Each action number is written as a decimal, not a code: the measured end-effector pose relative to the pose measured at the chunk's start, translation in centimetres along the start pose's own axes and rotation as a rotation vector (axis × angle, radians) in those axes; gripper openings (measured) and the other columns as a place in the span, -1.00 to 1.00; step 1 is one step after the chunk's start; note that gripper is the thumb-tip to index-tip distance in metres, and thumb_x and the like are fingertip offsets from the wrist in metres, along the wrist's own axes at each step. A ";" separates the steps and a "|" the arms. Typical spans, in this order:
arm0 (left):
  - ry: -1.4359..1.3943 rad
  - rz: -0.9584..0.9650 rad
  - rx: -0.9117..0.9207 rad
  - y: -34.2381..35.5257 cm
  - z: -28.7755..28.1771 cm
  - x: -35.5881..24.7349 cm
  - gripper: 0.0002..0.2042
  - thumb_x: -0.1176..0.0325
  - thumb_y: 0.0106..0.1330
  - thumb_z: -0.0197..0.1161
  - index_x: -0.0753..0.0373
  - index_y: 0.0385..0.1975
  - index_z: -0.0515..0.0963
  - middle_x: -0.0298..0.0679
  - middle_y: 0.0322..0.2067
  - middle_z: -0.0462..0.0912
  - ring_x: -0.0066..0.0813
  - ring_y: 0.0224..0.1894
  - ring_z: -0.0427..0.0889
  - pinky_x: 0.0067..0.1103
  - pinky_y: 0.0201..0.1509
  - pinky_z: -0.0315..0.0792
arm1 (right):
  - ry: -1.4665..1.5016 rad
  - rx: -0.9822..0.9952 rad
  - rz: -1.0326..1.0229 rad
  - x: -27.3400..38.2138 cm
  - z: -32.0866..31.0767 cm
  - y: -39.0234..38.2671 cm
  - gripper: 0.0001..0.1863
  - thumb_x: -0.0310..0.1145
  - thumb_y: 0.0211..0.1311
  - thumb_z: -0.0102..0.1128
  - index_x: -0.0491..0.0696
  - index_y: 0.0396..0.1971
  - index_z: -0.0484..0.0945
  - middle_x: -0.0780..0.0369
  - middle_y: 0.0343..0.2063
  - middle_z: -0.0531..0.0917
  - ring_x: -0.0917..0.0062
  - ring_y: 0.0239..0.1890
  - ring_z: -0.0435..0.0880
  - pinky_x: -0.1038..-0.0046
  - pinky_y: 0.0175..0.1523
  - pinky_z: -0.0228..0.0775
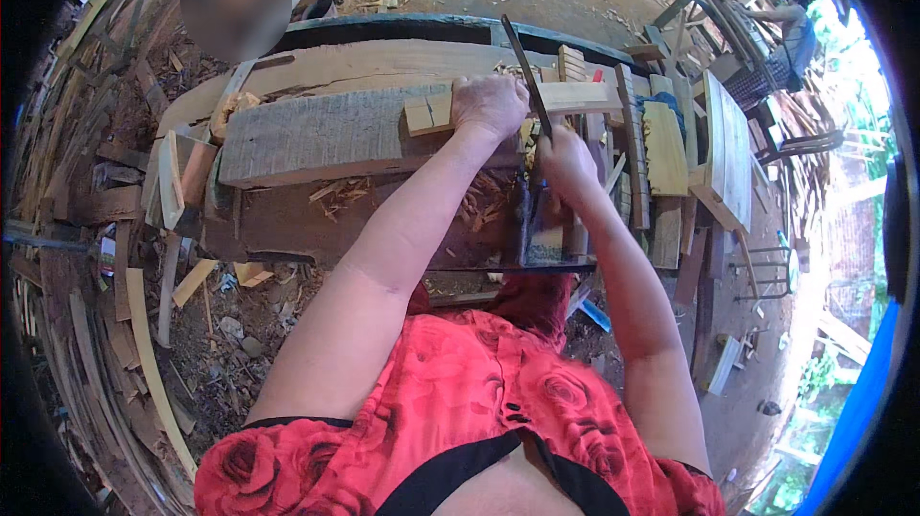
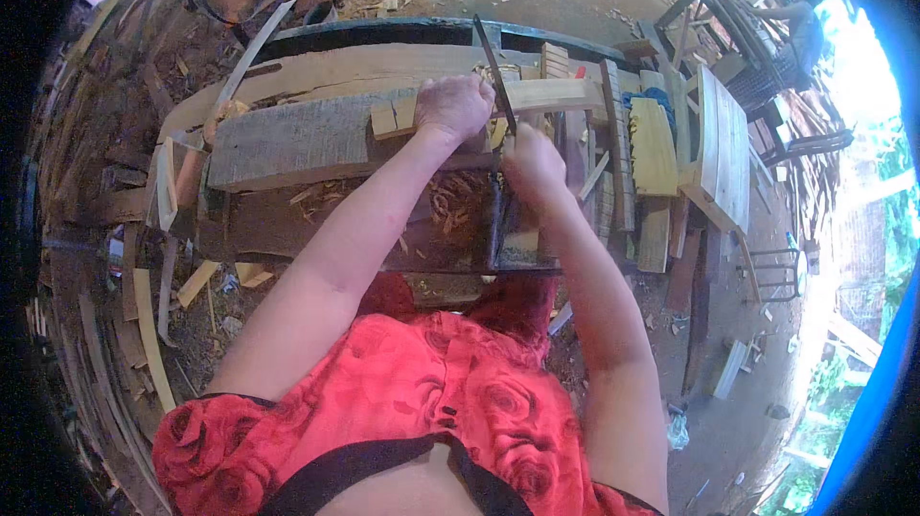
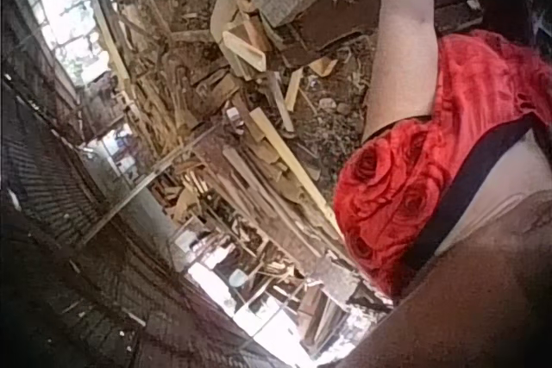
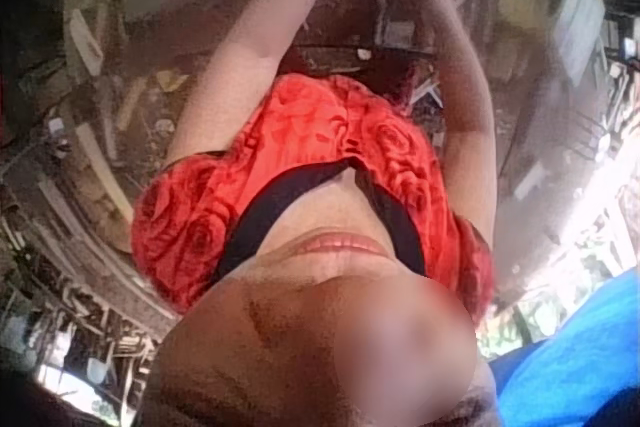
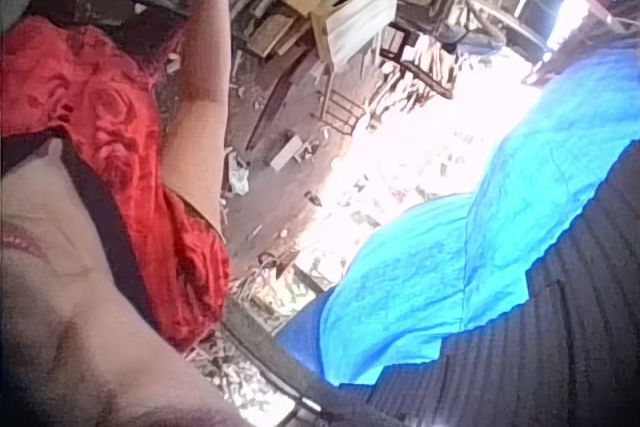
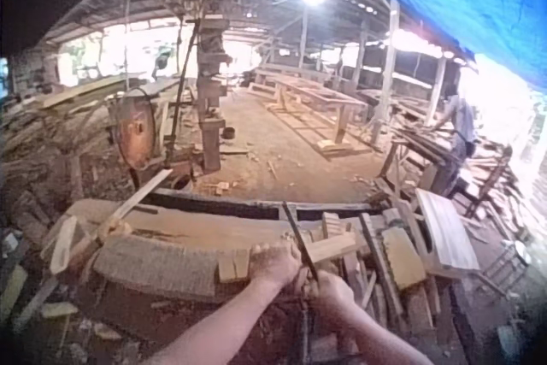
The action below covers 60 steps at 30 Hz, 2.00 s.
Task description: Sawing a piece of wood with a hand saw in a workshop.
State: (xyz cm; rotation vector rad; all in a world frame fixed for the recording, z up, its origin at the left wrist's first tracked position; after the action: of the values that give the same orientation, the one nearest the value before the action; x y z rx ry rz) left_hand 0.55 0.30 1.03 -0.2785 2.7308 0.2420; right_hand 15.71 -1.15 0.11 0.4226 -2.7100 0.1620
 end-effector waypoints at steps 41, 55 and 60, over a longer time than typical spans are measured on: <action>0.006 0.021 0.032 0.2 -0.2 -0.3 -0.62 0.14 0.26 -0.19 0.15 -0.34 0.62 -0.05 -0.36 0.66 -0.12 -0.24 0.64 -0.26 -0.05 0.38 | -0.028 -0.102 -0.044 0.6 0.4 1.4 -0.71 -0.22 0.20 -0.15 -0.14 -0.31 0.43 -0.08 -0.41 0.60 -0.01 -0.28 0.58 0.08 -0.16 0.38; 0.017 -0.030 0.070 0.4 0.3 -0.4 -0.61 0.11 0.26 -0.18 0.15 -0.33 0.62 -0.05 -0.33 0.65 -0.13 -0.22 0.64 -0.27 -0.04 0.39 | -0.043 -0.085 -0.003 1.4 -0.1 1.7 -0.73 -0.28 0.17 -0.15 -0.18 -0.36 0.43 -0.08 -0.42 0.61 0.01 -0.29 0.60 0.09 -0.16 0.40; 0.035 -0.059 0.054 -0.2 -0.5 0.5 -0.61 0.11 0.26 -0.18 0.15 -0.31 0.62 -0.04 -0.31 0.65 -0.11 -0.20 0.63 -0.27 -0.04 0.40 | -0.024 -0.024 0.043 -0.4 0.6 -7.0 -0.73 -0.24 0.21 -0.13 -0.14 -0.35 0.44 -0.08 -0.42 0.60 -0.01 -0.27 0.57 0.06 -0.15 0.36</action>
State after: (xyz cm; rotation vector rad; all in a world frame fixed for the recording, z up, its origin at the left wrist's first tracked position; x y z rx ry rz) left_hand -0.02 -0.04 1.27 -0.3508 2.7532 0.1480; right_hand 18.02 -7.79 -0.23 0.3620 -2.7433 0.1374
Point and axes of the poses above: each hand's wrist, its own y-axis towards the middle knuckle, its own z-axis out of the palm, x = y × z, the point moved 1 cm from there along y, towards the middle knuckle
